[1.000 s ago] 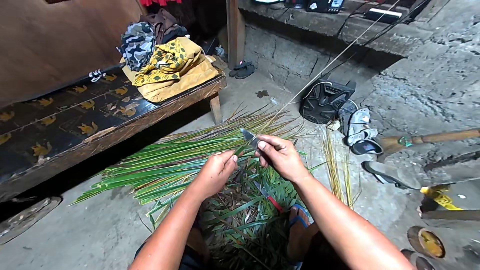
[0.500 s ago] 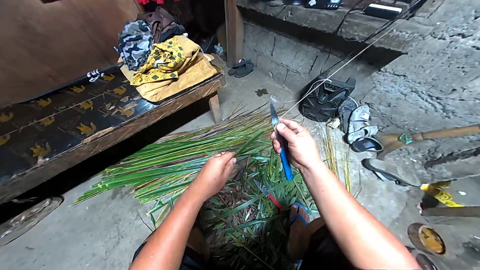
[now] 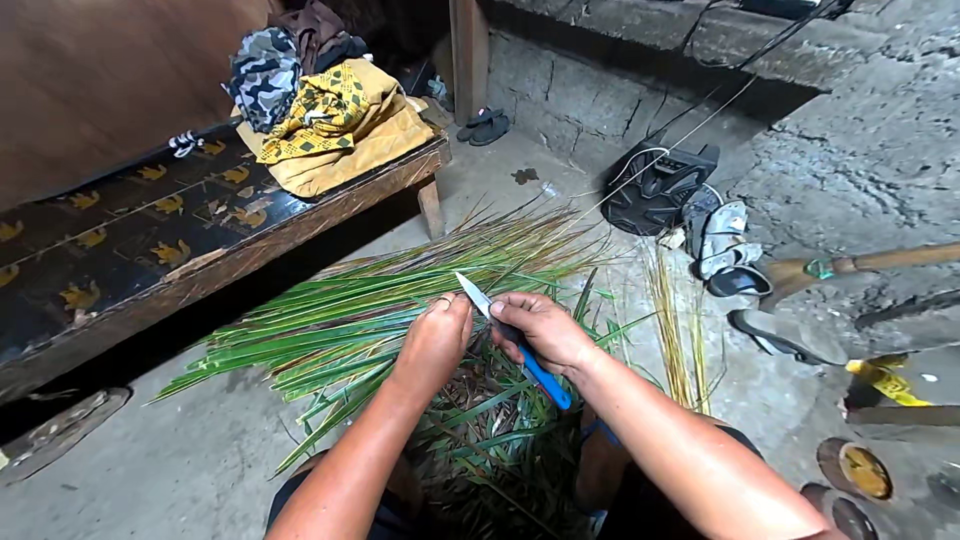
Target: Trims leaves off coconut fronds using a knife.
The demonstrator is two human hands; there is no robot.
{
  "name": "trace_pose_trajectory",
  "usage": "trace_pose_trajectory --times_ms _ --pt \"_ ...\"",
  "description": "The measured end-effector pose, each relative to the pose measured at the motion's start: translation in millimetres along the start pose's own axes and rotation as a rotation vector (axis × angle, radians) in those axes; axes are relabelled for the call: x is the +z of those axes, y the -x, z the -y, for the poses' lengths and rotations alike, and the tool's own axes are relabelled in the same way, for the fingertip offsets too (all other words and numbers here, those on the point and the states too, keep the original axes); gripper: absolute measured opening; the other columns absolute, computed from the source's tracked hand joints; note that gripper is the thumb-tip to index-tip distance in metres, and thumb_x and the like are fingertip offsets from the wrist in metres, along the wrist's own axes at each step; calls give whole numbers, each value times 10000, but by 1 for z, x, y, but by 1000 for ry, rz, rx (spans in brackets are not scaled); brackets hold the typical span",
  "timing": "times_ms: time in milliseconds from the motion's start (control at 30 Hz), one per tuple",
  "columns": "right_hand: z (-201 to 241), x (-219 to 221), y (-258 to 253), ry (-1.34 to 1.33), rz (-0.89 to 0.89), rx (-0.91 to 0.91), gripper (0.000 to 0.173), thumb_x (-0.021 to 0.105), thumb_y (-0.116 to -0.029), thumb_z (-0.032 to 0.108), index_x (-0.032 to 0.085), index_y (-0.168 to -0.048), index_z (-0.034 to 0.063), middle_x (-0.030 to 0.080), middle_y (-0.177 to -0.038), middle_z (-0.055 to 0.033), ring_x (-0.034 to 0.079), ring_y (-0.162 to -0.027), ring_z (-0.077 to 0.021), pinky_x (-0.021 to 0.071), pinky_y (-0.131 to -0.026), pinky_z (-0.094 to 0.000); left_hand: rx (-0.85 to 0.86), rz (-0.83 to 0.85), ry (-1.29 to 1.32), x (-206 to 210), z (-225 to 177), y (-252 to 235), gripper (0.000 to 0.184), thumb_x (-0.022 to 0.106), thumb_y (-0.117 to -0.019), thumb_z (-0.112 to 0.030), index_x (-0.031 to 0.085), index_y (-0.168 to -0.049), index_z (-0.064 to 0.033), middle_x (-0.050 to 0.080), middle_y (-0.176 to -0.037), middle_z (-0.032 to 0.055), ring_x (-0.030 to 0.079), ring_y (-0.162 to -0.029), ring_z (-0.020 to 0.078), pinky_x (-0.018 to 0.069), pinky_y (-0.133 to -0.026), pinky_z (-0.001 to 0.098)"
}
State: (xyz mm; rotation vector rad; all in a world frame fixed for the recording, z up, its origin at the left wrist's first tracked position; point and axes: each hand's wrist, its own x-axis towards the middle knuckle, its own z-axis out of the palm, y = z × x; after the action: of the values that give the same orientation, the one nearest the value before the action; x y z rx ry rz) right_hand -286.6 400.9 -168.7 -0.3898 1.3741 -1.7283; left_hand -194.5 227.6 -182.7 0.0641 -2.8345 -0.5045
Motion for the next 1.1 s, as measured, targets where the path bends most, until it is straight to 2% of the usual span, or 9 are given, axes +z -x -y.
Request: trace_pose_trajectory --times_ms 400,533,600,833,1100 --pt "-3 -8 -4 45 -28 -17 241 490 -1078 152 637 -1126 -33 667 -719 -91 581 -495 -118 499 -463 -239 -39 72 -8 -2 -2 0 333 419 -1087 -216 687 -1128 -22 698 -1009 160 712 -957 289 584 -859 422" --pt "3 -18 1 82 -48 -36 244 484 -1080 164 632 -1136 -22 662 -729 -74 575 -499 -109 491 -462 -233 -24 21 4 -8 1 3 342 439 -1076 -203 692 -1229 -32 722 -1060 159 726 -973 291 594 -870 423" --pt "4 -17 2 91 -55 -39 236 479 -1081 162 624 -1123 -19 660 -728 -76 577 -498 -112 496 -460 -234 -23 13 6 -8 2 4 347 437 -1081 -214 690 -1236 -36 723 -1068 156 726 -981 287 592 -878 420" --pt "1 -16 -10 127 -187 -134 246 490 -1084 150 638 -1127 -41 681 -733 -103 592 -498 -131 516 -473 -252 -22 22 -5 -2 0 0 347 436 -1082 -220 687 -1237 -37 717 -1038 153 723 -961 282 592 -863 416" --pt "9 -31 -12 207 -317 -236 238 476 -1088 138 645 -1132 -23 700 -754 -120 613 -503 -146 539 -483 -263 -15 20 -4 -3 0 3 352 435 -1083 -226 686 -1250 -44 717 -1059 160 726 -959 288 596 -859 423"
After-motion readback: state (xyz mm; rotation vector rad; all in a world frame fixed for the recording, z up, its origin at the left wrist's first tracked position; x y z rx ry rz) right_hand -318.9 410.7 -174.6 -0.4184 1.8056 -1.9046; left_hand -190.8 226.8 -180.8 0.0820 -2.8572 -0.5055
